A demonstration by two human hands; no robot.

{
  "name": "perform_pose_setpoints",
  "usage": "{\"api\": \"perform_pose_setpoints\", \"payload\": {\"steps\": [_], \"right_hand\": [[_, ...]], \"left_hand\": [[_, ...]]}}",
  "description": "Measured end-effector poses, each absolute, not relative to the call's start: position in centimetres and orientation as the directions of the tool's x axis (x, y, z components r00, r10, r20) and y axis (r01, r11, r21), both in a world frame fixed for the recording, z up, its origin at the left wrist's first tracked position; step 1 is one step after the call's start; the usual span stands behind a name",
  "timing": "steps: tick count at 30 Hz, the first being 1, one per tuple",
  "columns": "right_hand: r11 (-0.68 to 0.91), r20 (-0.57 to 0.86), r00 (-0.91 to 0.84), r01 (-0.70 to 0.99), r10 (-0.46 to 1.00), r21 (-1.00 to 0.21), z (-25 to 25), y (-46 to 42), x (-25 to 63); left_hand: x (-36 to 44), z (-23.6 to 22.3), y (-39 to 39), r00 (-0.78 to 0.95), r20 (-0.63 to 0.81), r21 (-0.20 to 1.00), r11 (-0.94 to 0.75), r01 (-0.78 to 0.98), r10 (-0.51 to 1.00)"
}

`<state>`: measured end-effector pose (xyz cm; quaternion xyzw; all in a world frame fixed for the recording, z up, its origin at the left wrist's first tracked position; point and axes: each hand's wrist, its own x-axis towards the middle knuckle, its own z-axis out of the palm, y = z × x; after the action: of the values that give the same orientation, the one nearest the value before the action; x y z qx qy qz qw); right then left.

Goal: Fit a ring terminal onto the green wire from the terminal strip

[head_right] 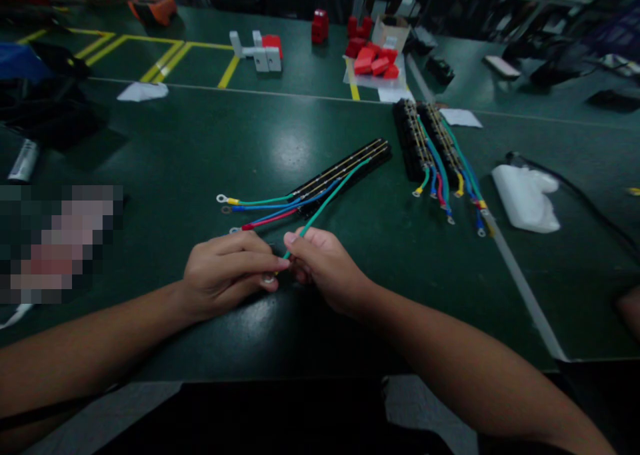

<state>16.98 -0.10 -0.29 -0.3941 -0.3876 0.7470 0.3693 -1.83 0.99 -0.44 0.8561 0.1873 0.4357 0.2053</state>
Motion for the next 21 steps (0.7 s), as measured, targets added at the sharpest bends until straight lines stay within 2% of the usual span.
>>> {"api": "perform_pose_setpoints", "payload": {"steps": [9,16,21], "right_hand": [[-0.287,-0.242,-0.425,-0.044,0.872,-0.957,-0.65,-0.31,17.05],[-0.206,-0.206,-0.413,0.046,0.887,-0.978,-0.33,-0.35,17.00],[-0.292,-0.245,-0.433,-0.046,0.867,-0.955,-0.29,-0.38,16.85]], "left_hand": [[-1.60,-0.58,0.90,0.524,0.654,0.595,-0.799,0.088,0.546],[-1.41,-0.49,0.96,0.544,0.497,0.745,-0.654,0.131,0.676],[-1.27,-0.85,0.59,0.554,0.613,0.629,-0.772,0.089,0.564]]}}
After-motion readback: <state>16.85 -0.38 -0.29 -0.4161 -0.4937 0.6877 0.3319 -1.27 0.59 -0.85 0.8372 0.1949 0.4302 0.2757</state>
